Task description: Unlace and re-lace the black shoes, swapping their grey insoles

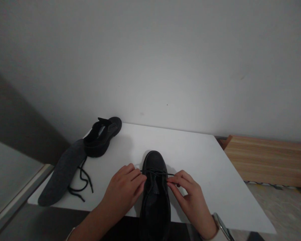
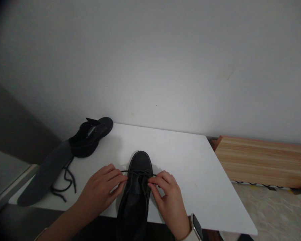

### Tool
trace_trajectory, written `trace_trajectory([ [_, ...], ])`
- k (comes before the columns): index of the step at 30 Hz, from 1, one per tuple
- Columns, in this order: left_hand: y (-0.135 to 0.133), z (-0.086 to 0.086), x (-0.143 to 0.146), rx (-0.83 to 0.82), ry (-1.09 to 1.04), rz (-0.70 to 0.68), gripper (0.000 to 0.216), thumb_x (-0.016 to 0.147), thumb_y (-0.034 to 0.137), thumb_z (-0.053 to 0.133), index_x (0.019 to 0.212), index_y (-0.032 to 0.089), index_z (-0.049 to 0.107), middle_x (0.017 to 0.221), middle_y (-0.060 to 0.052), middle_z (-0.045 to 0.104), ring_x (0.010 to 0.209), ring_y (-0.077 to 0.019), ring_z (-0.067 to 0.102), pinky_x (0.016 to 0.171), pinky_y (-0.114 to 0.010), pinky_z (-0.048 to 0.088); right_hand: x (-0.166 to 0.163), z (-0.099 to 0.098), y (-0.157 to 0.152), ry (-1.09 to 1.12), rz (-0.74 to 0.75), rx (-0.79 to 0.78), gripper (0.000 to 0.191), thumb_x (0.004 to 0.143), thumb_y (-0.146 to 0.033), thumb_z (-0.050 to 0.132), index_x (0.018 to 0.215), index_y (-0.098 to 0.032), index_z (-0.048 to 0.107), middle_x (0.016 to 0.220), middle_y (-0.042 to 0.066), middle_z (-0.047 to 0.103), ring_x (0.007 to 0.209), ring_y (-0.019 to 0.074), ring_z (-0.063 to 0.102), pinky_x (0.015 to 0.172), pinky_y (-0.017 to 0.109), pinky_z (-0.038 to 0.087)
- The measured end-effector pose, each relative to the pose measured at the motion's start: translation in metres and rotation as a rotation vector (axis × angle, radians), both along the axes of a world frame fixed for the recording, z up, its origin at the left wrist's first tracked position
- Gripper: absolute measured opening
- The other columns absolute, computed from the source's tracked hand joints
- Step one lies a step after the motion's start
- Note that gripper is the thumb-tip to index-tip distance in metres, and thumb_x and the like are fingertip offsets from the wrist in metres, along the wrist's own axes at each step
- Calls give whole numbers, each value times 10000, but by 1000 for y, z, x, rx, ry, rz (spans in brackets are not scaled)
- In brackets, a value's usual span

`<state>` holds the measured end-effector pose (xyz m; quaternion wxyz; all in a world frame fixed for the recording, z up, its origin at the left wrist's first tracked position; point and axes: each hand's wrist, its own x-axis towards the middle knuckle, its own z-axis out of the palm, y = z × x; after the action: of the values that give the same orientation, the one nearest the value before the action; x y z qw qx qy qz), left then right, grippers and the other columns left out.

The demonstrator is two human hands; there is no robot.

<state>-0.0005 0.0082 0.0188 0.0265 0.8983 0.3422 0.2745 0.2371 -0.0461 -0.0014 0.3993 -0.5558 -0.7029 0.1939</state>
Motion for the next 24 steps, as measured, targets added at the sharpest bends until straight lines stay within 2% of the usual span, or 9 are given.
trace_trajectory([
  [5,-2,-2,0,38,-119,39,171,901,79,614,950,208,714,996,-69,676,975,-273,522,831,-429,427,2,-2,-3,-146,-28,137,179,935,-171,624,1045,-279,716,977,57,624,930,243,570,796,395,462],
  [9,-2,-8,-1,-34,-154,19,158,933,98,596,970,184,724,889,-69,658,866,-240,530,742,-377,457,2,-4,-7,-138,-15,108,261,967,-128,534,1113,-277,692,1005,65,606,957,234,564,812,393,480],
  [13,0,-14,0,-118,-200,6,146,952,113,586,923,168,718,835,-48,689,817,-211,572,719,-335,496,0,-6,-7,-56,-17,92,222,965,-146,561,1098,-269,690,985,53,642,935,215,594,799,353,512],
  [18,-1,-8,0,-202,-216,10,182,974,147,562,874,189,708,810,-24,724,791,-183,641,708,-290,538,-5,-2,-5,6,-77,62,85,959,-224,601,952,-231,686,888,44,690,846,203,635,729,310,535],
  [24,-5,-4,1,-219,-212,30,234,976,137,513,895,204,722,823,-29,744,788,-172,695,707,-267,570,-11,4,-5,37,-49,35,131,978,-232,564,893,-225,664,858,43,704,795,188,678,710,284,554],
])
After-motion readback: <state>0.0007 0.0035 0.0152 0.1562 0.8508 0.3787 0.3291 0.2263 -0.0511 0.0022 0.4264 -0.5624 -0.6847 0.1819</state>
